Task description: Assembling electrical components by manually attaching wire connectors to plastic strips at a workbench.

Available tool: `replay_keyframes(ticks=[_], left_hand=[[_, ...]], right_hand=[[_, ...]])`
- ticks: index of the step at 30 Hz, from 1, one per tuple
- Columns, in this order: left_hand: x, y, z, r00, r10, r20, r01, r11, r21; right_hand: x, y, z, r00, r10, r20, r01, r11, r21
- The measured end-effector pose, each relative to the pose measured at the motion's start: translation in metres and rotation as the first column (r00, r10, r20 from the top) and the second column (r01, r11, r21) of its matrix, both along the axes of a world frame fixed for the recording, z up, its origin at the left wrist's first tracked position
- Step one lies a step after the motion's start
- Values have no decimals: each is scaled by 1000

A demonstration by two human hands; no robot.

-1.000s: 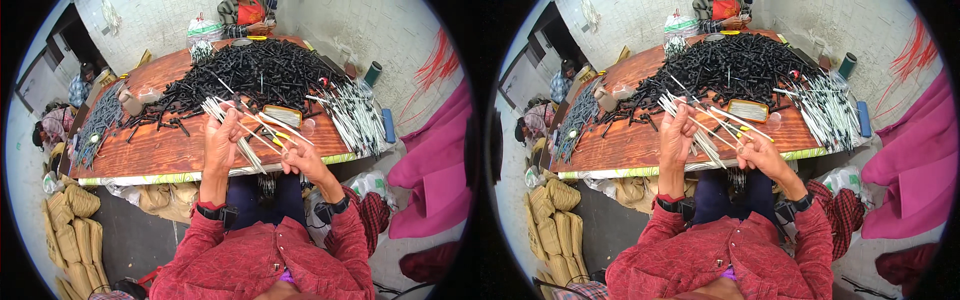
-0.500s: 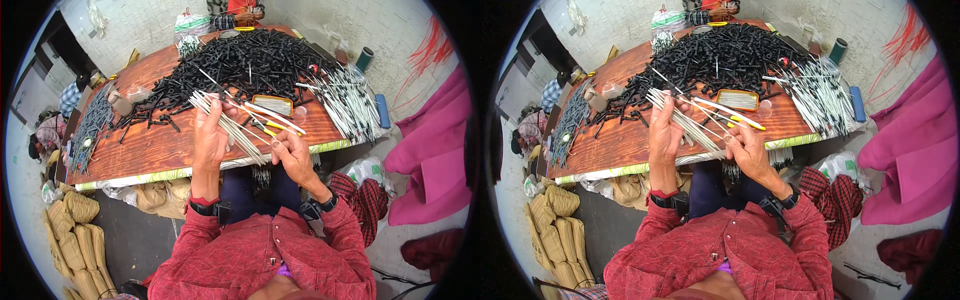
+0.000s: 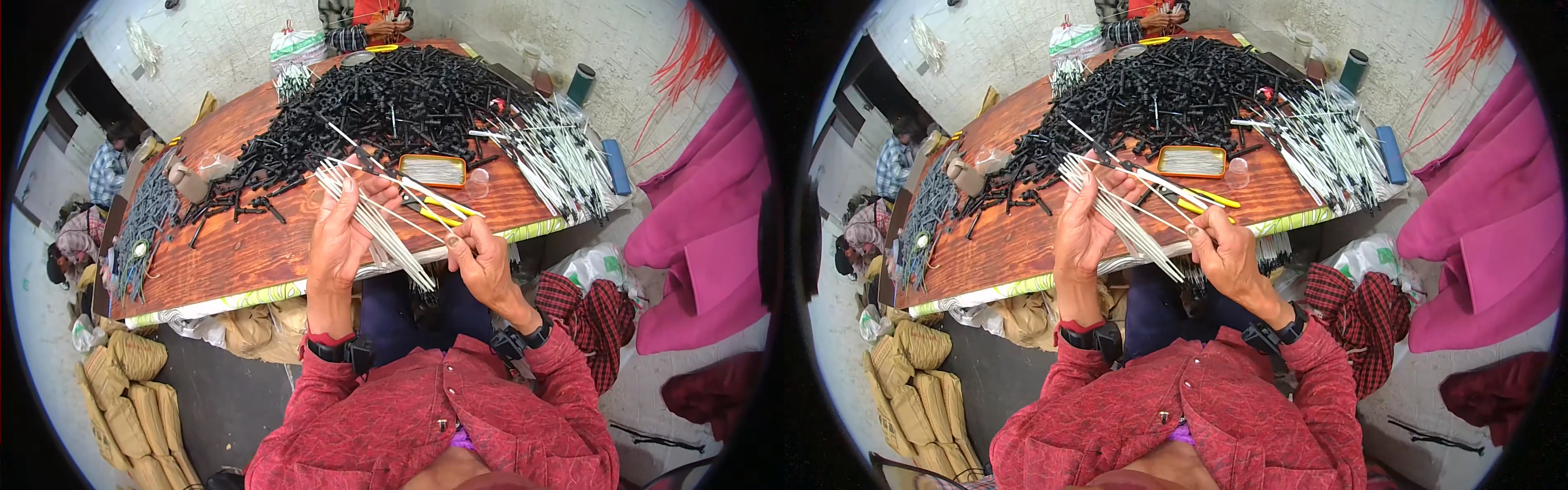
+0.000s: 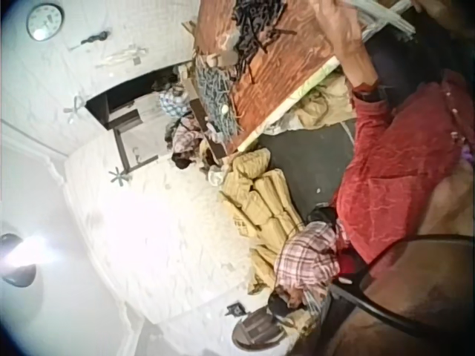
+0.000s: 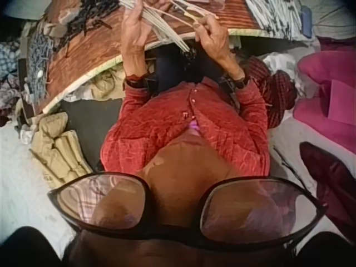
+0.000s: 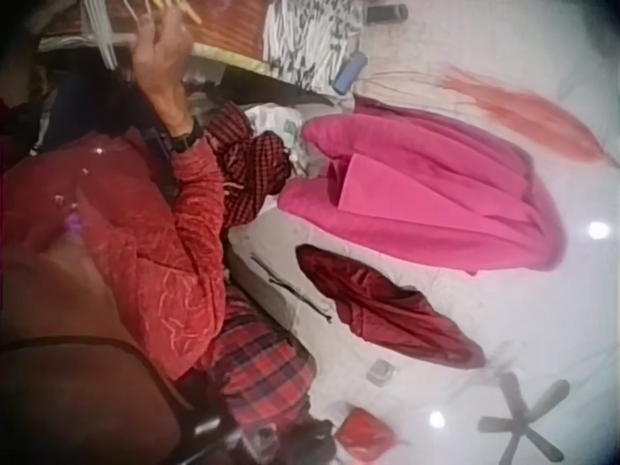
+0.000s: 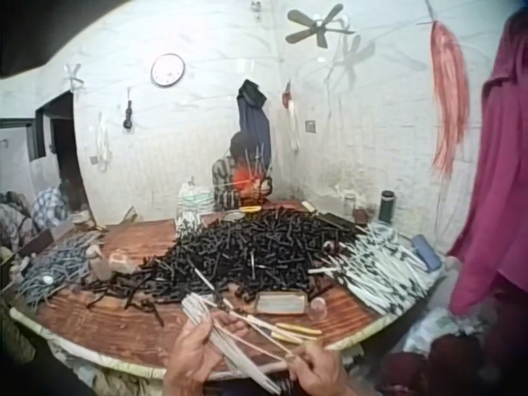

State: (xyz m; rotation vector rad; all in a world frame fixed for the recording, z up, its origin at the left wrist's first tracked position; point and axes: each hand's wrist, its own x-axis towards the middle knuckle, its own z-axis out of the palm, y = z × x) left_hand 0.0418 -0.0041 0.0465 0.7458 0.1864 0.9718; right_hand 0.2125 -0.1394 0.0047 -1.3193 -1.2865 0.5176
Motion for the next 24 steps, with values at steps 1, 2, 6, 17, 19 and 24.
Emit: replay_keyframes(ticks=[1, 2, 6, 17, 19, 24], left_hand=[[1, 0, -1, 1000, 8, 2, -8, 1000, -8], [1, 0, -3, 1000, 17, 4, -17, 1000, -16], [3, 9, -13, 998, 7, 67, -6, 1000, -9], [2, 3, -2, 960, 6, 279, 35, 989, -142], [-1, -4, 7, 931, -81, 355, 137, 981, -138], [-18, -26, 22, 979, -186, -85, 195, 974, 118]], right_hand=[[0, -1, 0, 996, -50, 75, 50, 999, 6], [-1, 0, -1, 996, -53, 73, 52, 999, 6], [2, 2, -2, 754, -358, 551, 103, 892, 439], [-13, -3, -3, 995, -103, 6, 102, 991, 85], [-8, -1, -5, 999, 21, -35, -22, 1000, -11], [18, -7, -21, 767, 487, -419, -626, 712, -319]])
